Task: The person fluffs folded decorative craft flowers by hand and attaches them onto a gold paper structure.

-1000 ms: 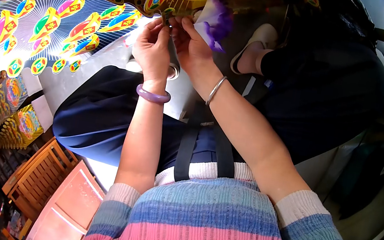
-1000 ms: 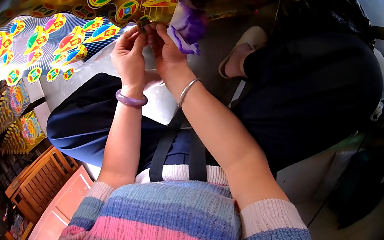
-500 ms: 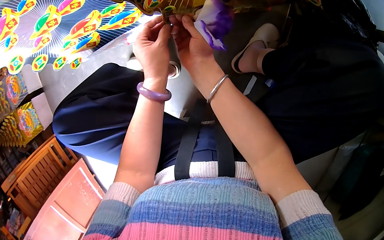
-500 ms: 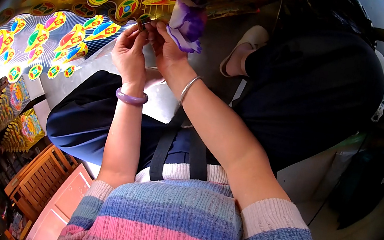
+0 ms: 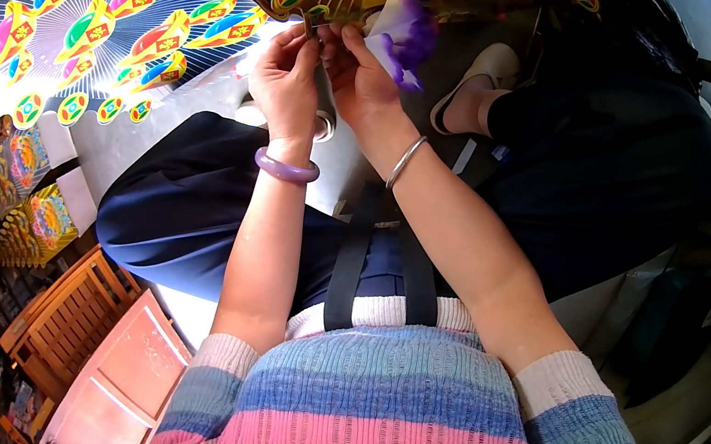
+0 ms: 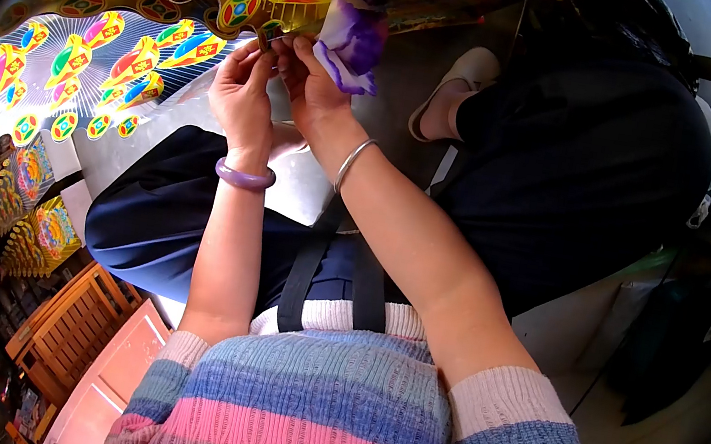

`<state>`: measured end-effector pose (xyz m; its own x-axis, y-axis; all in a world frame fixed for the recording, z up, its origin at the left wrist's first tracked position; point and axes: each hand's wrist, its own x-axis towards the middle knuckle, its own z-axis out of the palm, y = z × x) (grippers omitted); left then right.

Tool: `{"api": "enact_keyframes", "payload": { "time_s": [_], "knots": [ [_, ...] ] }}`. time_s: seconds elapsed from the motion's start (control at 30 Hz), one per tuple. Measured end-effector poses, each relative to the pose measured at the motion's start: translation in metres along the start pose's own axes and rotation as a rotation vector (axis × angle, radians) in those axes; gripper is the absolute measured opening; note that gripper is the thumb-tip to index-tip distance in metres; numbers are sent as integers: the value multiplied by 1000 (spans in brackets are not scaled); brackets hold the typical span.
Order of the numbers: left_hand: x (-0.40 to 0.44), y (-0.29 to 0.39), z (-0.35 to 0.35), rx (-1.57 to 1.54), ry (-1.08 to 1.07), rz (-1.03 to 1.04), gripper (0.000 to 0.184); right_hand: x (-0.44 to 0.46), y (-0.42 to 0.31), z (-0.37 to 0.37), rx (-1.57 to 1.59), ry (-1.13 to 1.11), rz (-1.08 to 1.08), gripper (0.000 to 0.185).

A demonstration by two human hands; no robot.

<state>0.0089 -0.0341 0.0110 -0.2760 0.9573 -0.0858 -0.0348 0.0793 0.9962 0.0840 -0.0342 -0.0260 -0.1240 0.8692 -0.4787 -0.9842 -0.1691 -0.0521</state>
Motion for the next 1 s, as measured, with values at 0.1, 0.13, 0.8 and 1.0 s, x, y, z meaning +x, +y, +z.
{"api": "enact_keyframes", "payload": {
  "time_s": [0.1, 0.13, 0.8, 1.0],
  "knots": [
    [0, 1, 0, 3, -4, 2, 20, -1, -1, 6, 6, 25, -9, 14],
    [0, 2, 1, 10, -1, 2, 20, -1, -1, 6, 9, 32, -8, 15],
    [17, 6, -16, 751, -38, 491, 16, 11, 6, -12, -557, -93, -260, 20],
    [25, 0, -24, 791, -141, 513, 14, 24, 5, -44, -1040, -194, -560, 23]
  ]
}}
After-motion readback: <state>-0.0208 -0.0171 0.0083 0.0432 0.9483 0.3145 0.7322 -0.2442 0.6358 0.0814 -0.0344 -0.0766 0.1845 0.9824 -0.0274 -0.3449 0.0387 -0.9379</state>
